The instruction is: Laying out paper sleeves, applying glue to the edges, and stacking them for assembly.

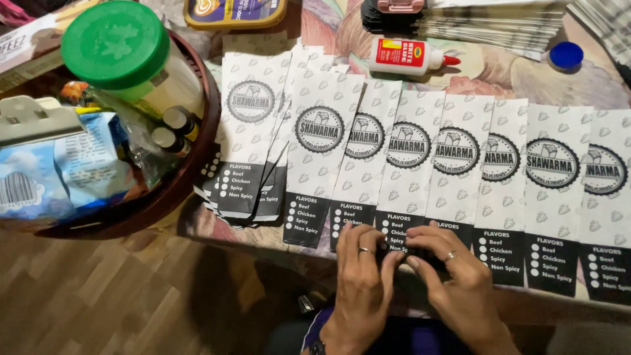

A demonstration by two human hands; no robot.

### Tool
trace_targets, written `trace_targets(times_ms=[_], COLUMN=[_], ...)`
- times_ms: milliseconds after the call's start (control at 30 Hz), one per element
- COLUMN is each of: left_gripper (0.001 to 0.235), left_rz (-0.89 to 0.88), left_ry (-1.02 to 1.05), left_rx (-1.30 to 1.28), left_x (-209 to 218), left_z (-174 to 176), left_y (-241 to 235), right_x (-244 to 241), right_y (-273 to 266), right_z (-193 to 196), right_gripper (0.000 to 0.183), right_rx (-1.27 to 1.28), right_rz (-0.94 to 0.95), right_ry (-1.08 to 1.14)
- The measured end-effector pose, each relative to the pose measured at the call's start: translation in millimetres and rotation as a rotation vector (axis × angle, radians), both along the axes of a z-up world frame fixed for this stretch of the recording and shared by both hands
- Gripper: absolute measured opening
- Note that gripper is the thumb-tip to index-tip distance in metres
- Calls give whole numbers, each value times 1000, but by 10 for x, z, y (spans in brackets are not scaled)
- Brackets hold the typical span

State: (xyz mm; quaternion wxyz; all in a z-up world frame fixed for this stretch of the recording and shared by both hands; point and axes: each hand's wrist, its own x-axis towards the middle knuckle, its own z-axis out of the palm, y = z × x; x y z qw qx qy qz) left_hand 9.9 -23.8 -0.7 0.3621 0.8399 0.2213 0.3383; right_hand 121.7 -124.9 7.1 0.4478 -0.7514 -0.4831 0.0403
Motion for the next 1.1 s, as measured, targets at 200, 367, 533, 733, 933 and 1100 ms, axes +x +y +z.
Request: trace_targets(times_ms=[200, 367, 533, 733, 933, 1100], left_gripper=[17, 62, 33, 55, 30, 30], left_rz=[-12, -159, -201, -385, -390, -419], left_ry=[-79, -108, -239, 40, -9, -34], left_rx=[-26, -53, -35, 257, 345, 321], left_x=[-54, -177, -487, -758, -754, -778], left_z=[-60, -62, -13, -50, -101, -151], left_y=[34, 100, 303, 792, 865, 878], right_x=[9, -10, -148, -322, -344, -334], right_y=[-55, -64, 1, 262, 325, 305], right_z=[-18, 27, 176, -68, -97, -127], right_gripper=[16, 20, 21, 41, 32, 32], right_rx=[4, -27, 16, 89, 120, 148], right_rz=[1, -14, -90, 246, 284, 298], right_ry=[14, -34, -94, -281, -283, -226])
